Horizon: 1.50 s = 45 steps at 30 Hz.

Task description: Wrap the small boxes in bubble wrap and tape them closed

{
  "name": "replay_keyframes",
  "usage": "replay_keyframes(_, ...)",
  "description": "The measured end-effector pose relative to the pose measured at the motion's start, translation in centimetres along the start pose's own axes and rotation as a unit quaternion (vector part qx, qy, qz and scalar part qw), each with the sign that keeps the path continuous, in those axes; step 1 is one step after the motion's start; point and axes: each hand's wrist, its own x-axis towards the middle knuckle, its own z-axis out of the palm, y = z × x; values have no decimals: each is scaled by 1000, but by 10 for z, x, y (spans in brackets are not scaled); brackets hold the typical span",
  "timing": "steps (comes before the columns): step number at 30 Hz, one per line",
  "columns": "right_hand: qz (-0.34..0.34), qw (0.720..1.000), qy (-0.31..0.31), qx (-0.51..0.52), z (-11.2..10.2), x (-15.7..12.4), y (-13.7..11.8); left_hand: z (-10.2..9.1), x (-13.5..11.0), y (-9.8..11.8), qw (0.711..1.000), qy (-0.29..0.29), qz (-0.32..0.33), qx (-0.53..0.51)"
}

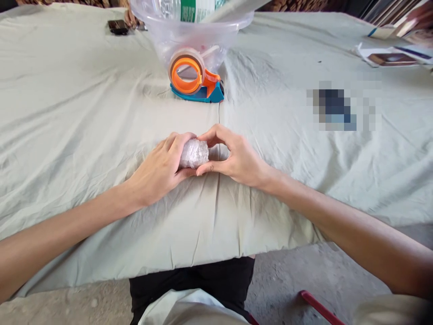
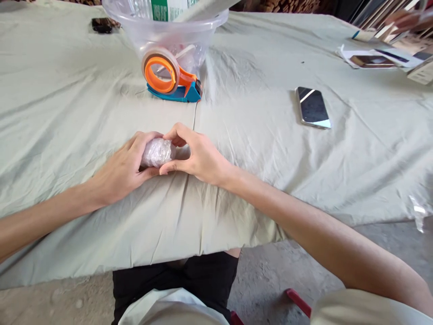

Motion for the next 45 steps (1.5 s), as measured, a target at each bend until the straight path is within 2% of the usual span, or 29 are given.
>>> replay_keyframes(2,3,999,-34,-37,-12,3,-10,-2,1,3,1000,2,-17,-7)
replay_keyframes(5,11,992,-89,-90,-42,-1,-39,-3,2,5,999,15,-31,-20)
replay_keyframes(7,4,989,-39,-142,-65,-18,-61,-4,2,4,999,23,-32,-29)
replay_keyframes(9,46,969,4,-241,-84,-46,-78,-4,2,0,999,31,-28,-33)
replay_keyframes(12,103,945,-48,-308,-100,-105,-87,-3,1,-3,998,46,-9,-34)
replay_keyframes(16,208,908,-108,-348,-105,-177,-84,-3,-2,-1,998,63,12,-23)
replay_keyframes(18,244,898,-101,-353,-106,-201,-82,-4,-2,2,998,64,2,-14)
replay_keyframes(21,291,890,-72,-344,-109,-221,-82,-6,-2,6,998,55,-25,-32)
replay_keyframes(24,329,882,-45,-334,-110,-225,-83,-8,-1,9,996,44,-40,-63)
replay_keyframes(27,347,886,-29,-306,-109,-220,-83,-8,-1,9,996,40,-51,-61)
replay_keyframes(31,363,889,-49,-273,-111,-211,-80,-7,-1,8,997,56,-39,-44)
replay_keyframes(34,347,895,-80,-268,-115,-209,-78,-9,-2,11,998,38,-28,-37)
replay_keyframes(36,314,902,-67,-288,-113,-208,-79,-10,-3,12,999,31,-25,-35)
replay_keyframes(39,246,915,-47,-317,-100,-203,-82,-11,-2,13,998,32,-26,-37)
replay_keyframes(41,217,922,-64,-315,-90,-197,-82,-10,-2,12,998,36,-23,-36)
replay_keyframes(45,238,923,-92,-288,-79,-184,-77,-7,-2,7,999,43,-10,-29)
